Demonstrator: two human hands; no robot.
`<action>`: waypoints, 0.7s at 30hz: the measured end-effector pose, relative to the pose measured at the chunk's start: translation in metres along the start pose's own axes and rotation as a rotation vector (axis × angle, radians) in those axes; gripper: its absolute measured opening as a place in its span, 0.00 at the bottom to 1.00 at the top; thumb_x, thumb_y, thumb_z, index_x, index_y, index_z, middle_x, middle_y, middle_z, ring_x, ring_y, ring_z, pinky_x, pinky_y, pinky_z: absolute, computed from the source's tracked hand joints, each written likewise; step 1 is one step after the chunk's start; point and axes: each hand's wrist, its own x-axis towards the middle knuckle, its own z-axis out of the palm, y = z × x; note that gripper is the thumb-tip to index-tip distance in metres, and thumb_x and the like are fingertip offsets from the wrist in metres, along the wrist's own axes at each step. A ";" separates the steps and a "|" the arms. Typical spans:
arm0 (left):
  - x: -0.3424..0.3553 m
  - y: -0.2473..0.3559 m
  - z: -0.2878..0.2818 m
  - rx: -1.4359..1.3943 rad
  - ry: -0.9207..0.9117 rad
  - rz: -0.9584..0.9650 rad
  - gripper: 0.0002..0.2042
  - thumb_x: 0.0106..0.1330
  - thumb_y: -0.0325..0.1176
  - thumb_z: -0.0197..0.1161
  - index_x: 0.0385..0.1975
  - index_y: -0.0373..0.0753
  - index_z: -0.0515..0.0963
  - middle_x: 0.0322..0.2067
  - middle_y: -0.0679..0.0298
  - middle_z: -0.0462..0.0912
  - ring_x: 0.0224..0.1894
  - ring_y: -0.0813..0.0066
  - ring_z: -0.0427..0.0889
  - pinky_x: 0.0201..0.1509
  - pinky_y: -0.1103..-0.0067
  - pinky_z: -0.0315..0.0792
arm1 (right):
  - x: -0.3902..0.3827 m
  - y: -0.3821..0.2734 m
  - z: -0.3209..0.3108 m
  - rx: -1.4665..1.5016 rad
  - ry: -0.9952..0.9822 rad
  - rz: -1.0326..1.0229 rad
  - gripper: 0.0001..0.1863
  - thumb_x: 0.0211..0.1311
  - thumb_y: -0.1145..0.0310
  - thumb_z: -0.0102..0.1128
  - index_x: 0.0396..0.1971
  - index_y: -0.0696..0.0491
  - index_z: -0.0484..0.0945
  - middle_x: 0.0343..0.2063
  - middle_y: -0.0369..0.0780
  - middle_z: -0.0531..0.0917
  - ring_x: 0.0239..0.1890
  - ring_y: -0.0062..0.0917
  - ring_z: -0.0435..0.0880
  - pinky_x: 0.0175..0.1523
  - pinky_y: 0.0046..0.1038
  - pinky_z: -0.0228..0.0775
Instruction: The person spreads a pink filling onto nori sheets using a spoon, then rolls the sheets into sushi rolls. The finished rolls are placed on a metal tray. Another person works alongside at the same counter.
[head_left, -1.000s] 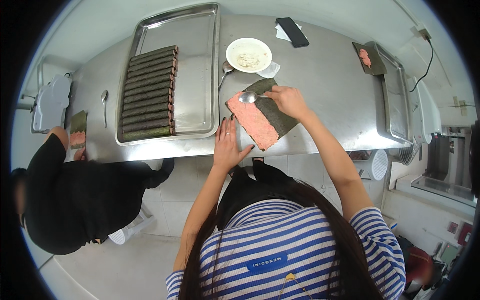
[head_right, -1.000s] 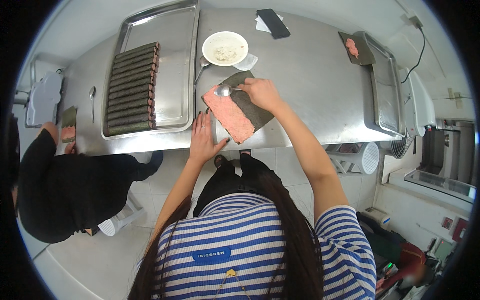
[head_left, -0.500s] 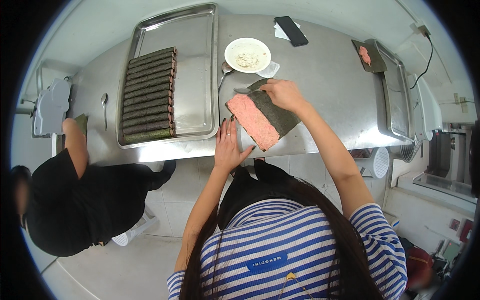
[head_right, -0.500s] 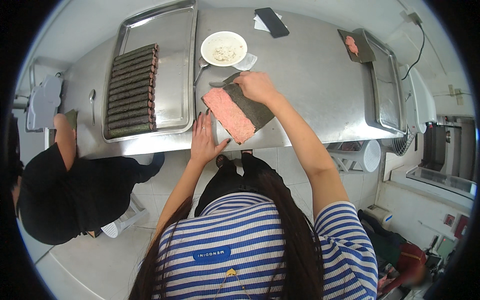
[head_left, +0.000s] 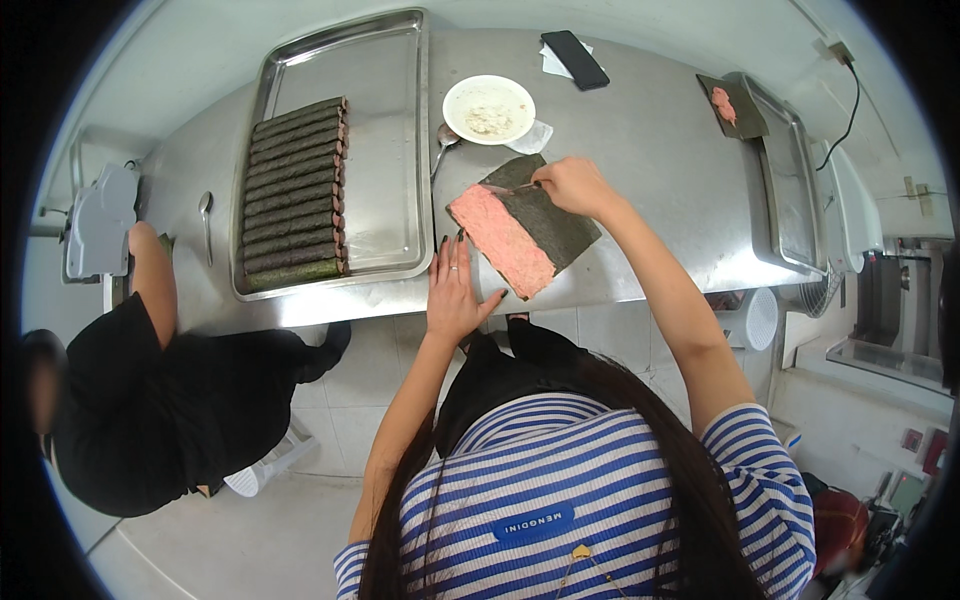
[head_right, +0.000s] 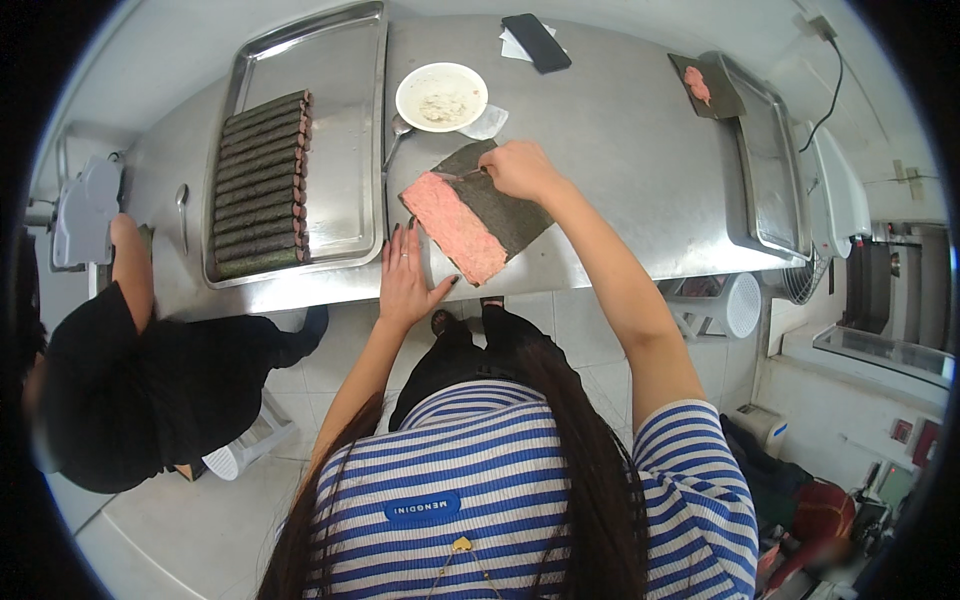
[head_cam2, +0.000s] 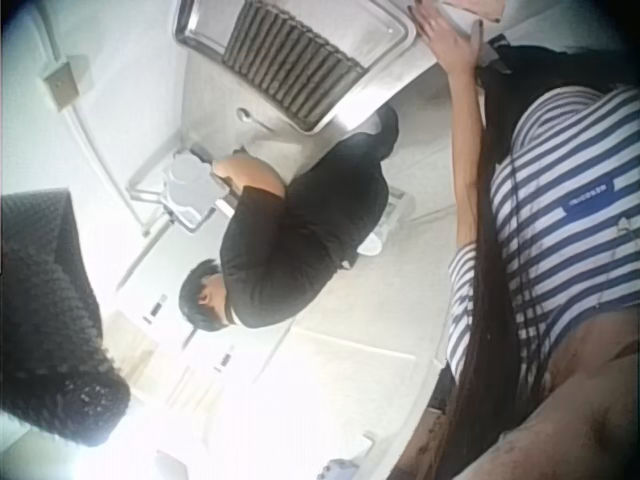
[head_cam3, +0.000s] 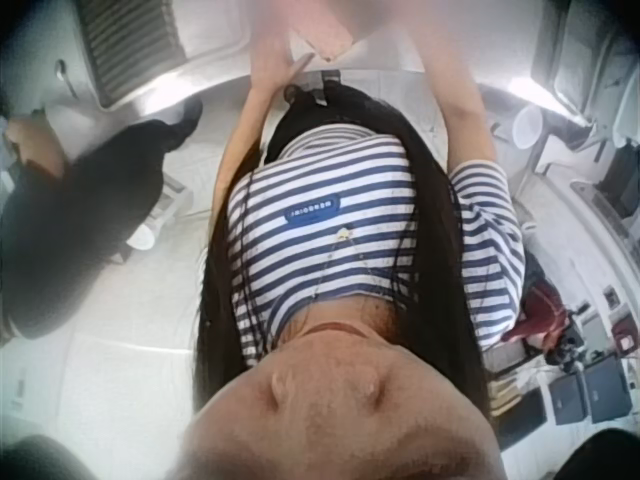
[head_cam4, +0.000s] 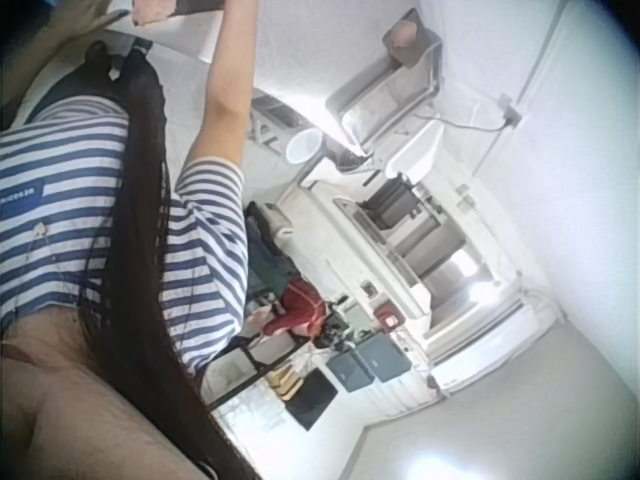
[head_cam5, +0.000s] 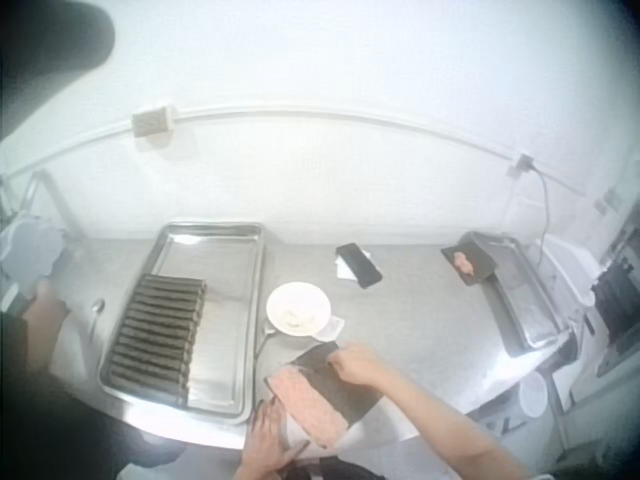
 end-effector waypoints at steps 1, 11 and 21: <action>0.000 -0.001 0.001 0.003 0.001 0.001 0.51 0.55 0.59 0.62 0.67 0.27 0.47 0.65 0.45 0.58 0.68 0.45 0.54 0.70 0.56 0.49 | -0.005 -0.001 -0.001 0.015 -0.014 0.019 0.12 0.52 0.70 0.52 0.33 0.48 0.85 0.26 0.45 0.84 0.31 0.41 0.83 0.39 0.41 0.73; 0.001 0.000 0.003 0.008 -0.020 -0.006 0.50 0.53 0.58 0.64 0.65 0.25 0.51 0.62 0.40 0.60 0.68 0.46 0.54 0.71 0.58 0.47 | -0.078 0.002 -0.024 0.073 -0.147 0.090 0.12 0.51 0.71 0.53 0.33 0.49 0.85 0.26 0.44 0.84 0.32 0.40 0.82 0.39 0.40 0.73; 0.001 0.002 0.000 0.011 -0.021 0.000 0.50 0.53 0.57 0.65 0.66 0.25 0.49 0.62 0.40 0.61 0.67 0.45 0.55 0.70 0.56 0.47 | -0.129 -0.006 -0.016 0.193 0.126 0.175 0.12 0.53 0.72 0.52 0.34 0.52 0.84 0.28 0.42 0.84 0.33 0.40 0.82 0.40 0.40 0.73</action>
